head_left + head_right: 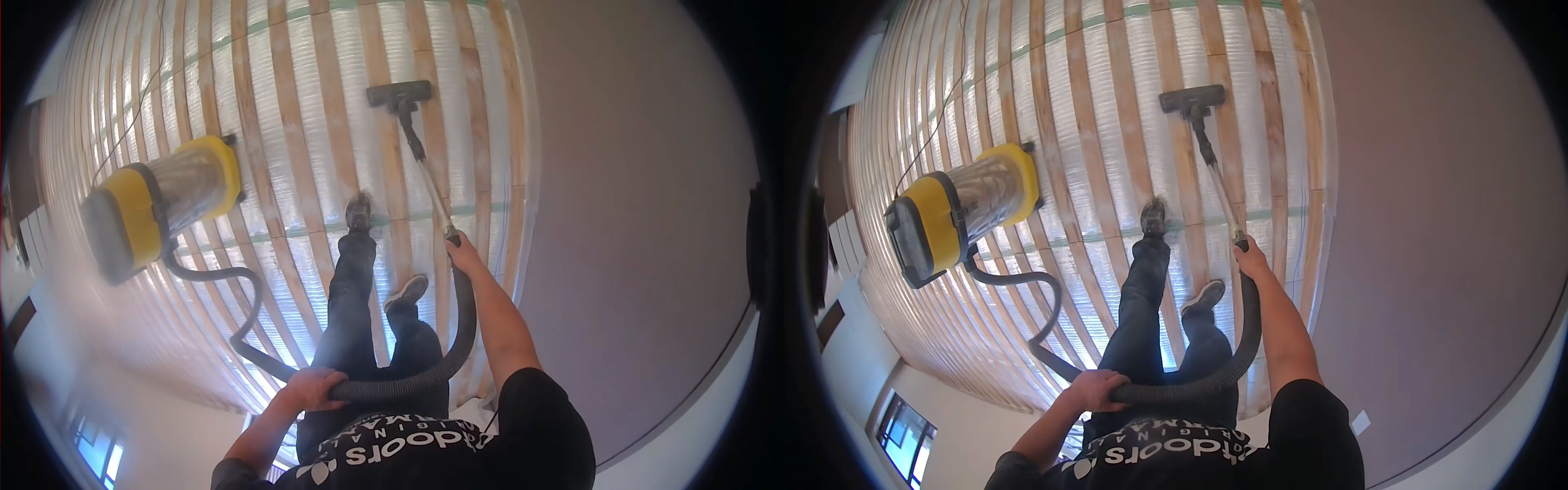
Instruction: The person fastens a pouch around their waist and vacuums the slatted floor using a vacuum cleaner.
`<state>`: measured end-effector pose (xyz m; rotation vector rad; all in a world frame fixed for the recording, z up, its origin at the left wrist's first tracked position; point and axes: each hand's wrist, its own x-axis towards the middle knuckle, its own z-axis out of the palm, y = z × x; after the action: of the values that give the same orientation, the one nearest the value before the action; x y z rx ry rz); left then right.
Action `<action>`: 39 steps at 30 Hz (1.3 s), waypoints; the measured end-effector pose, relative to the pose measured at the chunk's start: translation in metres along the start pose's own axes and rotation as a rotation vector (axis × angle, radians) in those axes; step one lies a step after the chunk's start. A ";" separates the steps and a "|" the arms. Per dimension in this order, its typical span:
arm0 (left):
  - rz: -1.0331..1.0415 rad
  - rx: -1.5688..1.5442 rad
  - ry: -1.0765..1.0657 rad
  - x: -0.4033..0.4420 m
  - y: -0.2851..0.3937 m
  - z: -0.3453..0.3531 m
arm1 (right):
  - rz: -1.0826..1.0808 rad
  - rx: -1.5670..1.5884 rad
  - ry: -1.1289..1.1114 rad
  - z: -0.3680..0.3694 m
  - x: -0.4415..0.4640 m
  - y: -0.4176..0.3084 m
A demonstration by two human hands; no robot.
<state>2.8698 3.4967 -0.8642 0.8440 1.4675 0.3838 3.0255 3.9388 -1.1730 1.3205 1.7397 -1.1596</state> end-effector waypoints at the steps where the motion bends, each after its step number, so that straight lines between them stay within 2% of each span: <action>1: 0.005 0.025 -0.012 0.000 0.005 0.006 | -0.032 -0.031 0.039 0.011 0.002 0.029; 2: 0.010 0.051 -0.022 0.001 0.010 0.013 | -0.066 -0.064 0.079 0.015 -0.003 0.047; 6: 0.039 0.127 -0.030 -0.001 0.023 0.060 | -0.030 0.026 0.002 0.019 -0.045 0.105; 9: 0.071 0.142 -0.056 -0.013 0.042 0.092 | 0.041 0.111 -0.068 0.007 -0.117 0.116; 11: 0.085 0.163 -0.063 -0.014 0.055 0.120 | 0.082 0.138 -0.105 0.009 -0.133 0.157; 13: 0.081 0.174 -0.082 -0.015 0.070 0.145 | 0.030 0.019 -0.083 0.025 -0.137 0.215; 17: 0.029 0.189 -0.106 -0.010 0.105 0.165 | 0.025 -0.037 -0.156 0.011 -0.164 0.276; 20: 0.008 0.214 -0.095 -0.014 0.127 0.168 | 0.106 -0.044 -0.146 0.002 -0.199 0.308; 23: -0.026 0.201 -0.036 0.006 0.145 0.152 | 0.127 -0.083 -0.167 -0.015 -0.181 0.342; 24: -0.030 0.194 -0.013 0.000 0.147 0.152 | 0.160 0.020 -0.185 -0.015 -0.195 0.348; 28: 0.010 0.169 0.084 -0.010 0.145 0.130 | 0.193 0.375 -0.177 -0.078 -0.272 0.294; 33: 0.048 0.106 0.151 0.029 0.105 0.058 | 0.272 0.502 -0.081 -0.184 -0.306 0.209; 36: 0.059 0.129 0.142 0.067 0.084 -0.016 | 0.175 0.436 0.004 -0.221 -0.272 0.127; 39: 0.084 0.117 0.117 0.082 0.068 -0.066 | 0.051 0.397 0.044 -0.234 -0.180 0.022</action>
<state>2.8333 3.6162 -0.8679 0.9930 1.5780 0.4195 3.0987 4.0876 -0.9278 1.6198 1.5445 -1.5112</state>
